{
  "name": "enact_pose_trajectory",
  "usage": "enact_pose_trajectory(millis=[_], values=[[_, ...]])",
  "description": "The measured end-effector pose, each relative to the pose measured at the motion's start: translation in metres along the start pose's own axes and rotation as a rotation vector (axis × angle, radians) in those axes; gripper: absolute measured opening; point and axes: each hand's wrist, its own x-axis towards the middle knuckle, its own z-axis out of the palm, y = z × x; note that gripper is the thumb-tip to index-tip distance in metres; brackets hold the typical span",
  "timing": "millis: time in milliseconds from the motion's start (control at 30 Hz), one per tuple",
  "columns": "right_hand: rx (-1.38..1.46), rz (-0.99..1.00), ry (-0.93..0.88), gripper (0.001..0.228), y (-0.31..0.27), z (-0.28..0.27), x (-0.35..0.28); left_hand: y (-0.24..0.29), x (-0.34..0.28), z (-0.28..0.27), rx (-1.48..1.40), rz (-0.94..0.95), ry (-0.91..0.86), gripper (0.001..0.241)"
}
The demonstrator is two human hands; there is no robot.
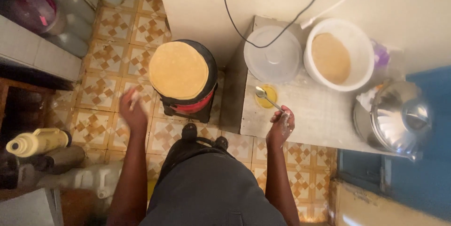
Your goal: Preparing and cooking thin flatbreads or crepes on a circular griddle using batter and a spoon for spreading.
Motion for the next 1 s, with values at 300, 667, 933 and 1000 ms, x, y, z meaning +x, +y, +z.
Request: enact_pose_trajectory(millis=[300, 667, 933, 1000], values=[[-0.053, 0.076, -0.273, 0.025, 0.017, 0.102, -0.010, -0.022, -0.107, -0.099, 0.144, -0.417, 0.494, 0.008], [-0.537, -0.564, -0.609, 0.018, 0.045, 0.205, -0.002, 0.021, -0.073, -0.085, 0.167, -0.409, 0.450, 0.015], [-0.895, -1.160, -0.534, 0.023, 0.078, 0.170, 0.024, 0.036, -0.034, -0.054, 0.063, -0.289, 0.235, 0.018], [-1.108, -1.562, -0.402, 0.020, 0.130, 0.142, 0.046, 0.040, -0.020, -0.036, 0.032, -0.253, 0.160, 0.018]])
